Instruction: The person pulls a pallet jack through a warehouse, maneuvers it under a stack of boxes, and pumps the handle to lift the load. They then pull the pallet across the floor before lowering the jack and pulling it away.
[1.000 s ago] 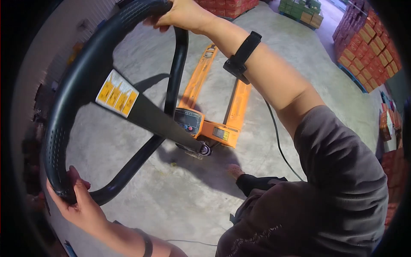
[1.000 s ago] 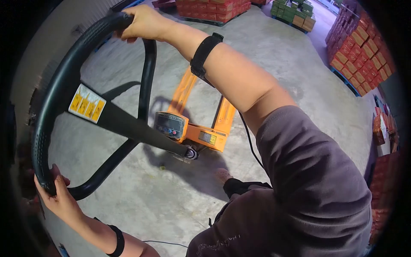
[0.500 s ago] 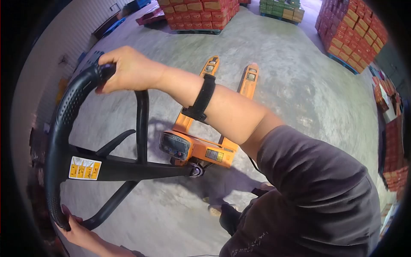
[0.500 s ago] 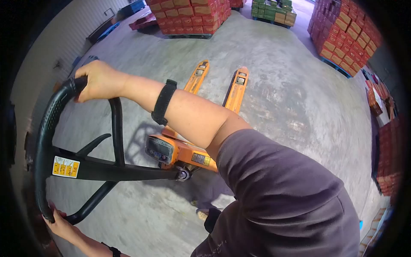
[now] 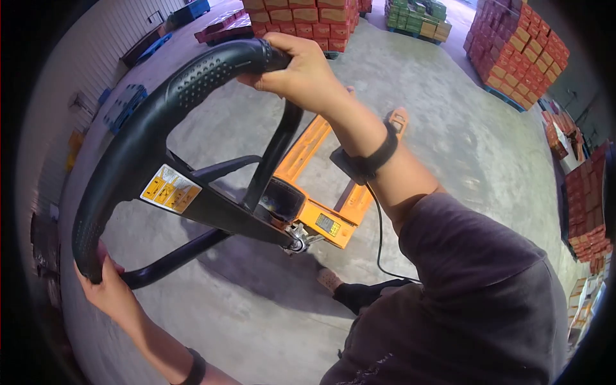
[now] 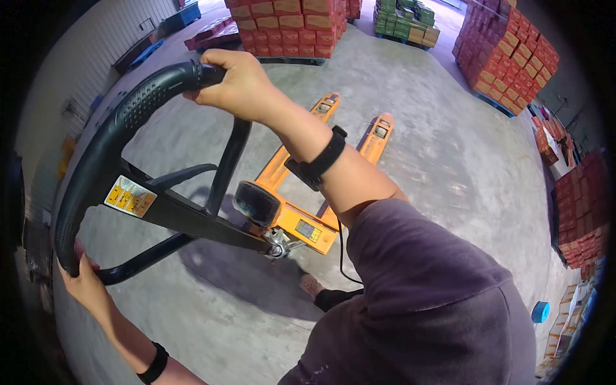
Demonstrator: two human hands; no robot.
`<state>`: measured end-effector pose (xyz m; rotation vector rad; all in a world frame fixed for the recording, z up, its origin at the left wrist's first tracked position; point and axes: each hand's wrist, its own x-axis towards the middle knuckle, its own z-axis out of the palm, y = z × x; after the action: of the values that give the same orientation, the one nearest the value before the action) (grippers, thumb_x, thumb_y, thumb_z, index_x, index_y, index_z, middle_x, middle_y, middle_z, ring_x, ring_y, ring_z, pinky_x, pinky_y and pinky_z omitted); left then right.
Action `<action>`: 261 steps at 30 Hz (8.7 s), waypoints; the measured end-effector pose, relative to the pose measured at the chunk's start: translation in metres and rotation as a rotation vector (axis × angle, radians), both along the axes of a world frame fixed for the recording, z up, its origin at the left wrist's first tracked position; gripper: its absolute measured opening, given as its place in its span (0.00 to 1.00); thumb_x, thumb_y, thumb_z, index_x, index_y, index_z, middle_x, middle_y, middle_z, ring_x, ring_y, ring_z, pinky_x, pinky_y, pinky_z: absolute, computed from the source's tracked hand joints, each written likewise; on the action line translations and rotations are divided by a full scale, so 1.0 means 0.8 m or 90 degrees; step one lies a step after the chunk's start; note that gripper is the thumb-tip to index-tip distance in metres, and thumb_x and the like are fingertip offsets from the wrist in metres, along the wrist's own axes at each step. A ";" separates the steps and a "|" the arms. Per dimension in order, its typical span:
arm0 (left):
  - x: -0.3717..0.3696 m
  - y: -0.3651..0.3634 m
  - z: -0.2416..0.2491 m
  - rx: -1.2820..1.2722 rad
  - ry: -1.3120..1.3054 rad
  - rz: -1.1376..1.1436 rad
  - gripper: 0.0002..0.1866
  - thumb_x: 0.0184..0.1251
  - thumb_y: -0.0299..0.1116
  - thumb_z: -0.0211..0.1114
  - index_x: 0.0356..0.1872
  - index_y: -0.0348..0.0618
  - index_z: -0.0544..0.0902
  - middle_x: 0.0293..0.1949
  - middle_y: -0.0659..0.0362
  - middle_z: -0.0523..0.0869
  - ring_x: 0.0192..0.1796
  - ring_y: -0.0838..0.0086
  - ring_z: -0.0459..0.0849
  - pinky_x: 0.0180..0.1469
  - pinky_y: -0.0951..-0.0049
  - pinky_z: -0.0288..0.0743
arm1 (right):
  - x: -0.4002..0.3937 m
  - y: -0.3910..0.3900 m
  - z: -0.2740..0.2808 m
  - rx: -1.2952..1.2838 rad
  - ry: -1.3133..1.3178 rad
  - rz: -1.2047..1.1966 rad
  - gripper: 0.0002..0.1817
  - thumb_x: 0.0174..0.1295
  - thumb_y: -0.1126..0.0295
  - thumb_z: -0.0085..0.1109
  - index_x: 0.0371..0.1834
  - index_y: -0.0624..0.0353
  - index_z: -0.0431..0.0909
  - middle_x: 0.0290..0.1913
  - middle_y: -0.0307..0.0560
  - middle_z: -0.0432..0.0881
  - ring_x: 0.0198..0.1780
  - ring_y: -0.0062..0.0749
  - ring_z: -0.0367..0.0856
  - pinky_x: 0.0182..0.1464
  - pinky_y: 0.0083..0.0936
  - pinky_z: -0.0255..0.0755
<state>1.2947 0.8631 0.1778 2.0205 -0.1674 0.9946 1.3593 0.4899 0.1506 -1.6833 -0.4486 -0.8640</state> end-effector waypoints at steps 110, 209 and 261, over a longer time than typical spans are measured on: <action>0.782 0.808 -0.106 0.740 -0.163 -1.271 0.31 0.60 0.62 0.54 0.23 0.39 0.81 0.25 0.49 0.82 0.35 0.52 0.81 0.39 0.56 0.70 | 0.316 1.368 -0.123 -0.131 0.756 -0.963 0.13 0.37 0.62 0.67 0.24 0.52 0.74 0.29 0.45 0.77 0.39 0.43 0.76 0.44 0.37 0.68; 1.110 0.701 0.132 -0.025 0.015 -1.125 0.05 0.59 0.25 0.63 0.33 0.38 0.75 0.25 0.60 0.76 0.24 0.78 0.77 0.26 0.75 0.72 | 0.571 1.190 0.126 -0.156 -0.019 -1.274 0.14 0.50 0.72 0.65 0.37 0.58 0.71 0.23 0.48 0.73 0.25 0.34 0.74 0.31 0.29 0.70; 0.326 -0.793 0.041 -0.266 -0.275 -1.343 0.09 0.48 0.22 0.61 0.31 0.46 0.74 0.24 0.50 0.78 0.28 0.51 0.80 0.30 0.59 0.73 | -0.245 -0.073 -0.024 0.038 -0.043 -1.484 0.08 0.62 0.65 0.60 0.40 0.55 0.78 0.22 0.26 0.68 0.21 0.12 0.63 0.22 0.13 0.57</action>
<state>1.5554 0.2291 0.2107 0.3840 -1.6508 -0.0704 1.1633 0.4314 0.1310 -1.4602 1.9393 -2.3086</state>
